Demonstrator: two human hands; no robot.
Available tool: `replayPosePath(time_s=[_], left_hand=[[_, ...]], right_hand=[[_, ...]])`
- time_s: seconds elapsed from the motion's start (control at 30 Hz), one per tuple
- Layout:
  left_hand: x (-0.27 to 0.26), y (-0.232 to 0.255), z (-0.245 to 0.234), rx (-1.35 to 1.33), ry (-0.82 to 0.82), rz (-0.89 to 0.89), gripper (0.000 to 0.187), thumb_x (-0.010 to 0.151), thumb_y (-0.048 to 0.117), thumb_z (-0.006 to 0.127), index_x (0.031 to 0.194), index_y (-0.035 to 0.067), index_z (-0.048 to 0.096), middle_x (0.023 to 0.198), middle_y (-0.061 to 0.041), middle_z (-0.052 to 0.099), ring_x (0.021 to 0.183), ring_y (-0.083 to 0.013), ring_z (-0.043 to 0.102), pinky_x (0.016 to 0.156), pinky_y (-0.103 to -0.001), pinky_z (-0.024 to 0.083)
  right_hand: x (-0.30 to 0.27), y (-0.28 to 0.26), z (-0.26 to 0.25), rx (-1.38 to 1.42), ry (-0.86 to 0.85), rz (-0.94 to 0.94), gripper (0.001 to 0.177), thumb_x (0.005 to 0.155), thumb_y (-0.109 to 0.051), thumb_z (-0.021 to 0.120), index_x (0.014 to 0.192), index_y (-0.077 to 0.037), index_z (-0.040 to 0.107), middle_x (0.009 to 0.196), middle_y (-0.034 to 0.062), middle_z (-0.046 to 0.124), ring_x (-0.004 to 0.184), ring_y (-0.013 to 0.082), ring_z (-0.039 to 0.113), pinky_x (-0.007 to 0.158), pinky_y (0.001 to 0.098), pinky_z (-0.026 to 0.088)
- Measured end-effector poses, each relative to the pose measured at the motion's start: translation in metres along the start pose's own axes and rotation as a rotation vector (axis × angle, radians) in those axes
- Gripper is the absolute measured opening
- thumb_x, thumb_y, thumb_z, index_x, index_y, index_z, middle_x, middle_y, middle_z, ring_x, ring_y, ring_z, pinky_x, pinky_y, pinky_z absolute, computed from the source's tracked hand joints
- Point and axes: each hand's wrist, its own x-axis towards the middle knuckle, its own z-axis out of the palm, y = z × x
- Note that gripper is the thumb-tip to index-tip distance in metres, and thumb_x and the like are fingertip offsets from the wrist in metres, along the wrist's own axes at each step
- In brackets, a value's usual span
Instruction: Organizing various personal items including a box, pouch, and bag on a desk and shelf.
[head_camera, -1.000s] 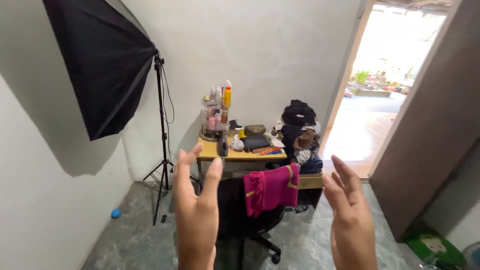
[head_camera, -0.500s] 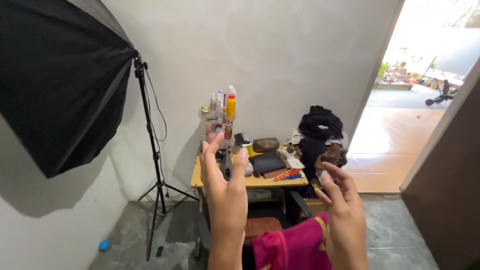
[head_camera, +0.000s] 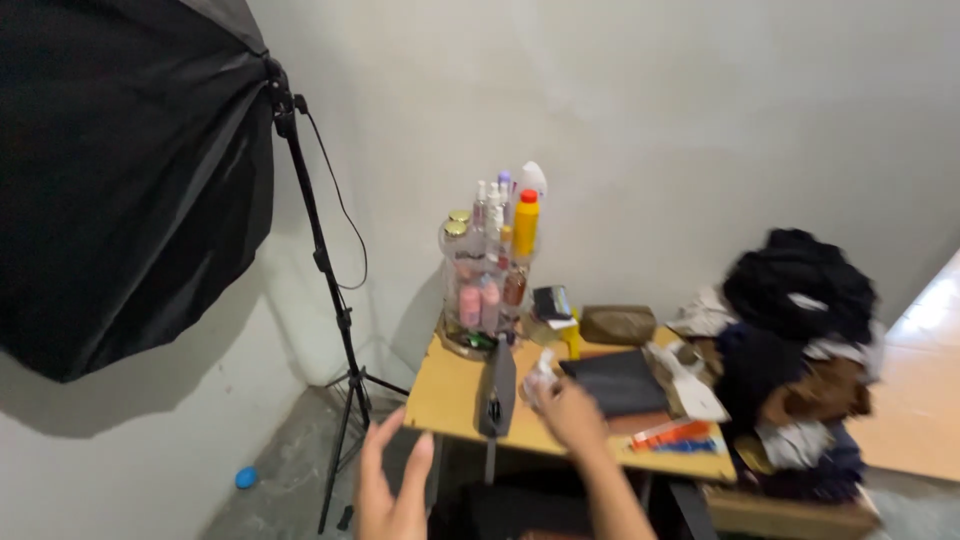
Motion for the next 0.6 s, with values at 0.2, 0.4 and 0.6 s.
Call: replayPosePath(time_s=[0.2, 0.4, 0.6], left_hand=[[0.077, 0.025, 0.118, 0.383, -0.023, 0.086, 0.057, 0.083, 0.032, 0.077, 0.132, 0.008, 0.059, 0.145, -0.023, 0.052, 0.142, -0.0394, 0.036, 0.115, -0.048, 0.028], [0.094, -0.033, 0.151, 0.293, -0.054, -0.059, 0.055, 0.088, 0.029, 0.072, 0.136, 0.01, 0.054, 0.143, -0.017, 0.055, 0.137, -0.0361, 0.044, 0.114, -0.047, 0.031], [0.089, -0.106, 0.157, 0.533, -0.013, -0.255, 0.066, 0.075, 0.025, 0.081, 0.137, 0.022, 0.057, 0.142, -0.009, 0.054, 0.136, -0.0308, 0.046, 0.115, -0.047, 0.032]], right_hand=[[0.065, -0.011, 0.108, -0.192, -0.316, -0.018, 0.103, 0.09, -0.076, 0.052, 0.144, 0.01, 0.037, 0.125, 0.0292, 0.065, 0.118, 0.0426, 0.064, 0.1, 0.0496, 0.052], [0.115, -0.021, 0.137, -0.296, -0.341, -0.053, 0.079, 0.091, -0.068, 0.055, 0.127, 0.003, 0.057, 0.124, 0.0252, 0.067, 0.116, 0.0394, 0.067, 0.099, 0.05, 0.053], [0.132, 0.009, 0.172, -0.165, -0.094, -0.25, 0.036, 0.088, -0.034, 0.063, 0.112, -0.007, 0.068, 0.121, 0.0201, 0.065, 0.105, 0.0411, 0.067, 0.089, 0.0524, 0.054]])
